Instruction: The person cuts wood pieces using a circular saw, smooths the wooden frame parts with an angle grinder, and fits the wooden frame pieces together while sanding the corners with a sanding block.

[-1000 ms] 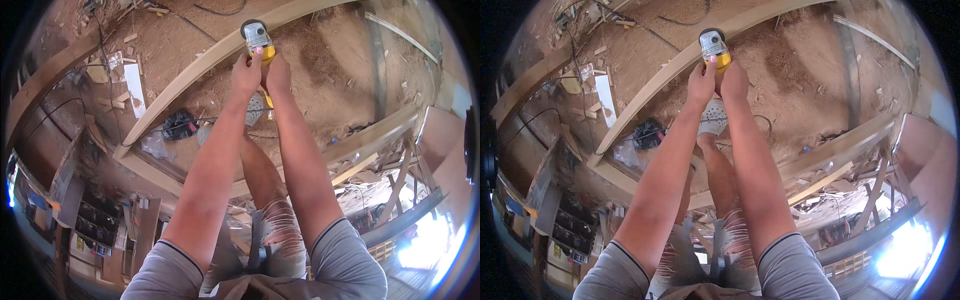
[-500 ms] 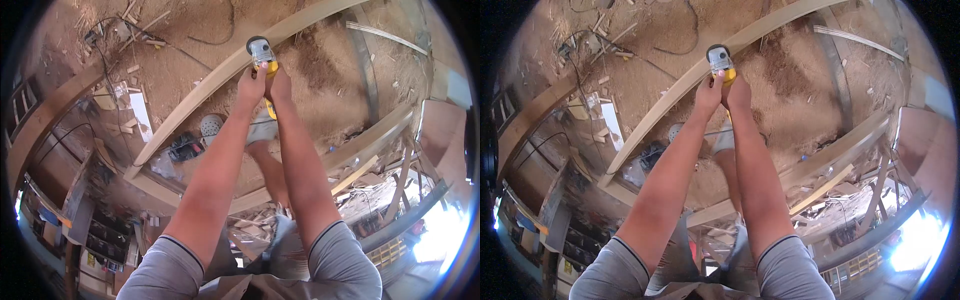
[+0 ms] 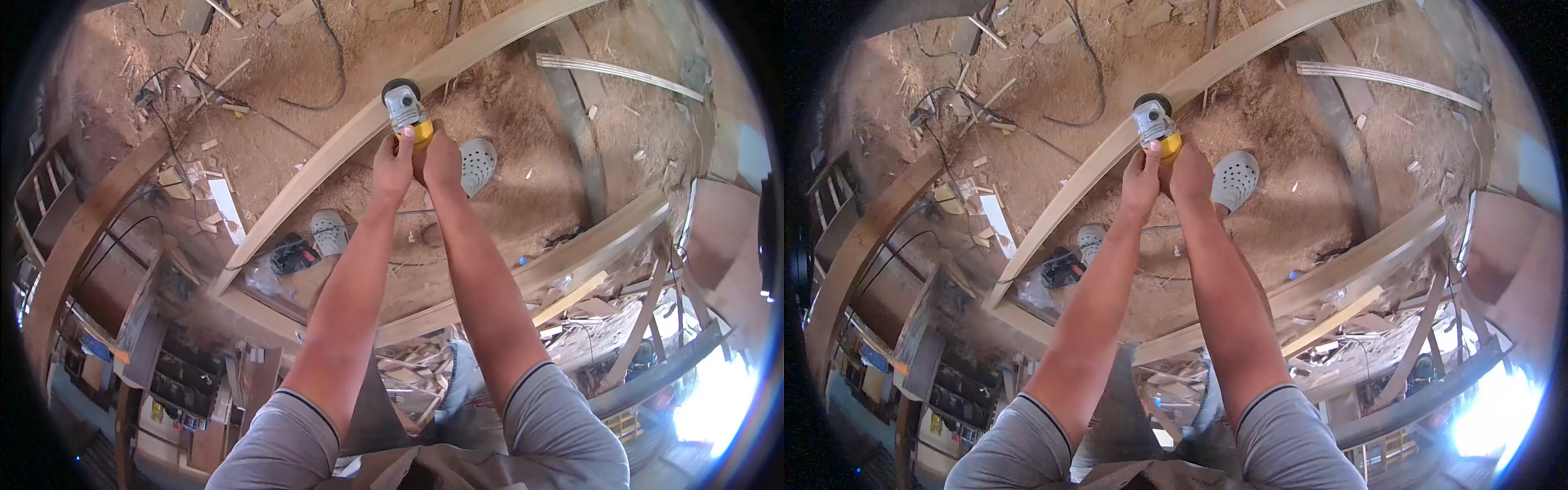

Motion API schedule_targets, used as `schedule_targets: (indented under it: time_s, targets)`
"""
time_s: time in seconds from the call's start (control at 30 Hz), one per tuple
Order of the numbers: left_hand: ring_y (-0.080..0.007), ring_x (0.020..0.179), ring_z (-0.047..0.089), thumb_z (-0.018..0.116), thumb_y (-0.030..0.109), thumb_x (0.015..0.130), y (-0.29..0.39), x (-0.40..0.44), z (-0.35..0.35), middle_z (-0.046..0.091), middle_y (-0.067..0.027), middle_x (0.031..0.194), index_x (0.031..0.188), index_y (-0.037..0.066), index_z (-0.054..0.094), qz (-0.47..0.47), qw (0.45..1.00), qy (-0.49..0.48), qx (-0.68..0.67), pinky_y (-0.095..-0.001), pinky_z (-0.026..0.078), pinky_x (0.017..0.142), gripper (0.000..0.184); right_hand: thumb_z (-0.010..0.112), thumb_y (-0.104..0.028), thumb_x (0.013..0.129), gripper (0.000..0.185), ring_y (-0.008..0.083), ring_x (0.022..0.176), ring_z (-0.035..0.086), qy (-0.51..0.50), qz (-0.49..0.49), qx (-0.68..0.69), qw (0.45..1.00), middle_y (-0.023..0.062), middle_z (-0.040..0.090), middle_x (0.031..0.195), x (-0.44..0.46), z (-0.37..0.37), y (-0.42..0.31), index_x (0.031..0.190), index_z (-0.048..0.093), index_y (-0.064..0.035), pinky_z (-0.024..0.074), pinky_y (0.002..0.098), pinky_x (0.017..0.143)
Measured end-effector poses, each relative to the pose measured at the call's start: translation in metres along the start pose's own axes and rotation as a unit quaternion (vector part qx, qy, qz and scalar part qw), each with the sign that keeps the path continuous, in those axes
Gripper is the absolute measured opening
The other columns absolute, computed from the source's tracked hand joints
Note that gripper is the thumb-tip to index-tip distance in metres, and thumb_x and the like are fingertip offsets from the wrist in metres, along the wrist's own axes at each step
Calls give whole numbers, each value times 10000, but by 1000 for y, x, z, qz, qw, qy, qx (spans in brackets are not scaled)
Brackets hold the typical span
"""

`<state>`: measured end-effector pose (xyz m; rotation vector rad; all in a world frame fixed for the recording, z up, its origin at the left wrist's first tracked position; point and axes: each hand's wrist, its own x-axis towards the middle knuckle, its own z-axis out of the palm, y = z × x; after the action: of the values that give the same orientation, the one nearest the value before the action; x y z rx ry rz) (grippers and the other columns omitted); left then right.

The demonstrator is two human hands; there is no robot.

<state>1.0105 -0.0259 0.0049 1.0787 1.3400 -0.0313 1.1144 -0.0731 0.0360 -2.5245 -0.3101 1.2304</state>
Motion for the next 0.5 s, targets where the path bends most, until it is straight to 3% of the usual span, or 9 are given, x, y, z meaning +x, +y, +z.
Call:
schedule_targets:
  time_s: [0.07,0.17,0.27,0.37,0.5]
  targets:
    - [-128,928,588,559,604,1084,13,2,12,687,-71,1039,1222,-46,665,13,1000,-14,16,-311,516,810,673,741,-494,907,600,475,1043,734,12,7,2,1000,282,761,1032,8,-9,4,1242,606,-15,578,550,916]
    - [-127,919,584,561,610,1081,29,9,32,689,-72,1039,1245,-44,662,7,999,-25,44,-313,515,801,682,735,-503,910,615,478,1038,734,21,1,17,1000,284,760,1029,23,-27,13,1258,611,-11,580,552,907]
    - [-167,917,615,605,590,1064,37,12,56,712,-142,992,1149,-90,676,10,999,-17,39,-342,518,840,689,730,-520,911,628,479,1033,734,25,-6,27,999,289,760,1033,31,-50,23,1255,616,-8,582,552,899]
    - [-171,933,623,612,599,1057,40,13,79,719,-147,996,1152,-84,686,37,999,10,-35,-347,520,855,694,732,-546,905,644,477,1031,735,14,0,15,1000,294,757,1037,41,-71,22,1240,619,-8,581,555,897]
    - [-185,953,636,612,608,1052,65,19,99,730,-164,1009,1152,-69,700,22,999,5,25,-359,522,878,690,738,-538,901,609,486,1052,723,28,0,23,999,301,751,1041,57,-93,27,1209,622,-25,570,562,911]
